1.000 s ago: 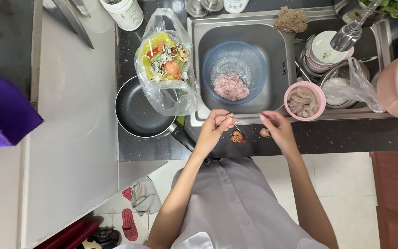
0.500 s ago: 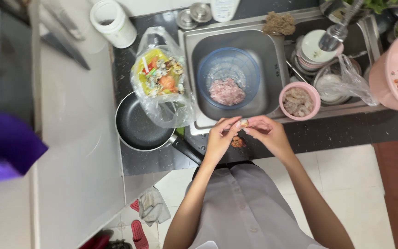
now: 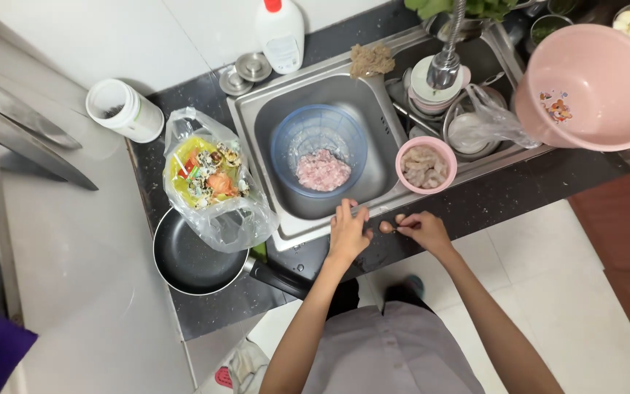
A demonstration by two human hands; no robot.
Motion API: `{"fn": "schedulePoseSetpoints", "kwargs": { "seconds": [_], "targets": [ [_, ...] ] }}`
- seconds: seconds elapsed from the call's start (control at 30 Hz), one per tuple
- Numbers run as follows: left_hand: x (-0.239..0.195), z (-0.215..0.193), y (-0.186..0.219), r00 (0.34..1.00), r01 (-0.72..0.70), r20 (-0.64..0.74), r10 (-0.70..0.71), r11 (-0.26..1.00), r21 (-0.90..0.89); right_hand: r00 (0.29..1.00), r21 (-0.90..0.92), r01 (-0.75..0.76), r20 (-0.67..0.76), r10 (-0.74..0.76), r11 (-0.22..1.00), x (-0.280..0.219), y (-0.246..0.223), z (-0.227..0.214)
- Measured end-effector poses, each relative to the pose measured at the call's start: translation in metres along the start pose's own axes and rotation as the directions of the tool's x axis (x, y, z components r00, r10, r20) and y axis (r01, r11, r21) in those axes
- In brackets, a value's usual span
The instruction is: The person mixes ground meat in a blue colander by hand, then moves to the stove to pour oil into a pan. They then retrieve shallots from a hanging bag, peel them over the sink, and chop one on a cutting board.
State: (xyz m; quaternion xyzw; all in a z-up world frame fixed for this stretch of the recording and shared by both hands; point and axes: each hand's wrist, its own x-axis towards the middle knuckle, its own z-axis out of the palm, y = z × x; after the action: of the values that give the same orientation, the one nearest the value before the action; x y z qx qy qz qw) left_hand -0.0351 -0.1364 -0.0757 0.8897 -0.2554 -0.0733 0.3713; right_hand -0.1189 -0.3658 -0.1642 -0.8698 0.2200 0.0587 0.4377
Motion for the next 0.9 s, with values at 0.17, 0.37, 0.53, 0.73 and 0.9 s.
{"fn": "schedulePoseSetpoints", "kwargs": {
  "seconds": [0.17,0.37,0.53,0.73,0.9],
  "targets": [
    [0.001,0.044,-0.003,0.997,-0.066,-0.034,0.069,0.993,0.098,0.999,0.193,-0.018,-0.045,0.027,0.981,-0.008,-0.008,-0.016],
    [0.022,0.024,0.167,0.924,-0.257,-0.362,0.126,0.903,-0.344,0.985,0.902,-0.069,0.130,-0.117,0.426,-0.040,-0.078,-0.111],
    [0.070,0.091,0.154,0.974,-0.113,-0.188,0.123,0.992,0.059,0.914,0.965,-0.191,0.242,-0.327,0.181,-0.094,-0.142,-0.227],
    [0.039,0.055,0.331,0.960,0.277,0.274,0.055,-0.323,-0.905,0.941,0.839,0.124,0.071,-0.331,0.530,-0.057,-0.018,-0.284],
    [0.027,0.050,0.404,0.947,-0.236,-0.231,0.225,-0.003,-0.972,0.960,0.802,-0.206,0.276,-0.041,0.561,-0.016,0.025,-0.323]
  ]
}}
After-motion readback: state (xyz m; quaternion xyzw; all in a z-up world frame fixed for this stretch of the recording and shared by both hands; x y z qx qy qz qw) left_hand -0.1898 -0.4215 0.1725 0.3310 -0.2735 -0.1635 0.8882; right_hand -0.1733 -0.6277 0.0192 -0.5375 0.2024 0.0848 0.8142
